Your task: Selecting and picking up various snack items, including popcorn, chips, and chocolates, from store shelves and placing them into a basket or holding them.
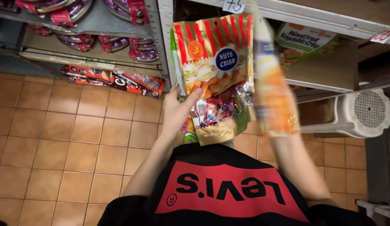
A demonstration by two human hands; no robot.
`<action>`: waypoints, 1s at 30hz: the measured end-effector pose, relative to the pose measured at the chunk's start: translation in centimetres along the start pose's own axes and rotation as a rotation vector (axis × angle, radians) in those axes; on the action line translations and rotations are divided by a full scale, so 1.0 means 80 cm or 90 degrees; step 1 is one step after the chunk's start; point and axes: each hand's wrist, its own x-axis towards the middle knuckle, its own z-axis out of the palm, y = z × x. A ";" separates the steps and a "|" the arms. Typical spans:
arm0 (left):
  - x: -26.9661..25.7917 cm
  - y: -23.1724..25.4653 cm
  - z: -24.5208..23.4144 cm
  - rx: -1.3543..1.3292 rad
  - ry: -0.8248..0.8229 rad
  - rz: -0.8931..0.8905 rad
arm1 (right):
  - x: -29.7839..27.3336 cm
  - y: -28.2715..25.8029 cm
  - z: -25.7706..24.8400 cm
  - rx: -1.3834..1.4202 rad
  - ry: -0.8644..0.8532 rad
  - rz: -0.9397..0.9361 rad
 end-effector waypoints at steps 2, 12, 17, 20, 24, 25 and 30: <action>0.001 0.000 -0.001 -0.046 -0.002 -0.051 | -0.005 -0.021 0.020 -0.227 0.101 -0.080; -0.003 -0.008 0.014 -0.041 0.004 -0.009 | -0.013 0.002 0.055 -0.612 0.231 0.029; -0.010 0.012 0.017 -0.032 0.027 -0.040 | -0.014 0.060 0.092 -1.096 0.000 -0.171; -0.012 -0.002 0.011 -0.029 0.039 -0.056 | -0.012 0.078 0.083 -1.070 -0.050 -0.234; -0.017 -0.031 0.007 -0.029 0.044 -0.078 | -0.014 0.081 0.085 -0.961 0.059 -0.121; -0.016 -0.039 0.008 -0.031 0.044 -0.082 | -0.013 0.082 0.083 -0.962 0.059 -0.121; -0.017 -0.078 0.008 -0.033 0.035 -0.102 | -0.004 0.086 0.064 -0.605 0.046 -0.043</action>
